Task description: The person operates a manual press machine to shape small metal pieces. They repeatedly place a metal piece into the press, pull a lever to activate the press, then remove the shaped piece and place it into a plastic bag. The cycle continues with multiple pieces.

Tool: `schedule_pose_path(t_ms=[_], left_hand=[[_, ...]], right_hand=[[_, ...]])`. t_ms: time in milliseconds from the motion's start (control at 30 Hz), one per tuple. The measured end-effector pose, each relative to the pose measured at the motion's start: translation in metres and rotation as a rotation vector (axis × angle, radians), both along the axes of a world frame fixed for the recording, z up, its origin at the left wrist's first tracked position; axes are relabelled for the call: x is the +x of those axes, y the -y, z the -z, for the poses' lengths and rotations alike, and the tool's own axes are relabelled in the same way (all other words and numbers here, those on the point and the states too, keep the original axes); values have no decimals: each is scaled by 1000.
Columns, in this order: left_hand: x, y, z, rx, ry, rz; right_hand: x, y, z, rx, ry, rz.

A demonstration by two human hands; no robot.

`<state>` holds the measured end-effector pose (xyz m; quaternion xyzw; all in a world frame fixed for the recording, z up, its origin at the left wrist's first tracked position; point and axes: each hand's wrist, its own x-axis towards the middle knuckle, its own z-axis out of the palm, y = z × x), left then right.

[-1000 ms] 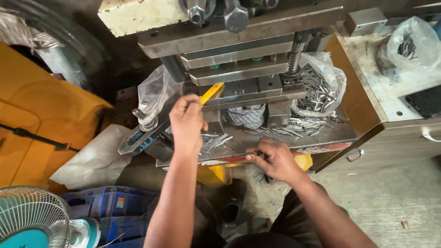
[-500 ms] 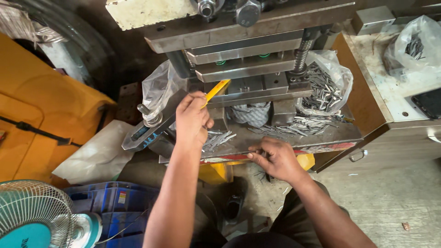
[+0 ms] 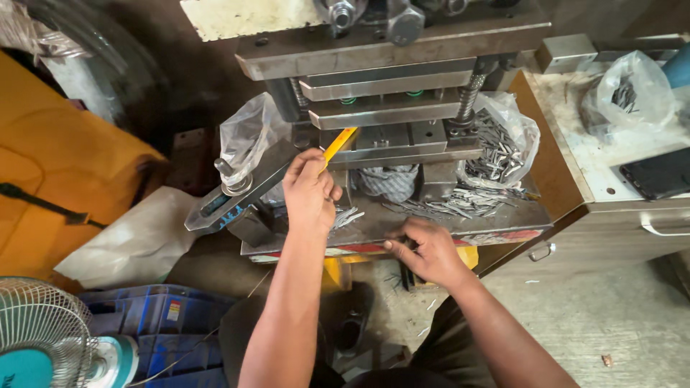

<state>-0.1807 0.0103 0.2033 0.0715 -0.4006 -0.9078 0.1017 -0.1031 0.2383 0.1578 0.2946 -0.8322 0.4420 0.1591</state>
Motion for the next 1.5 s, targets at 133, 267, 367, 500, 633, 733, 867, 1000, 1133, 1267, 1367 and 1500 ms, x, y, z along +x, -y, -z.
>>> schedule_pose_path(t_ms=[133, 267, 367, 500, 633, 733, 867, 1000, 1133, 1267, 1367, 1500], left_hand=[[5, 1, 1, 53, -27, -39], [21, 8, 2, 101, -59, -75], [54, 18, 20, 119, -83, -99], [116, 28, 80, 146, -11, 15], [151, 31, 149, 246, 118, 387], [149, 36, 180, 292, 112, 539], [138, 40, 190, 45, 161, 598], [136, 32, 193, -374, 183, 698], [136, 26, 196, -473, -79, 624], [135, 25, 192, -546, -121, 595], [136, 28, 186, -681, -131, 596], [140, 31, 183, -587, -66, 642]], right_hand=[[1, 3, 1, -2, 32, 8], [0, 6, 5, -2, 68, 37], [-1, 7, 8, 23, 11, 55], [0, 12, -3, -53, 86, 45], [-9, 29, -43, 76, -192, 127], [-39, 52, -81, 284, -501, 153], [-79, 93, -110, 508, -614, 206], [-94, 118, -111, 665, -304, 330], [-83, 133, -98, 579, -704, 283], [-67, 151, -98, 420, -735, 204], [-60, 169, -113, 194, -683, 85], [-78, 211, -134, 42, -661, -12]])
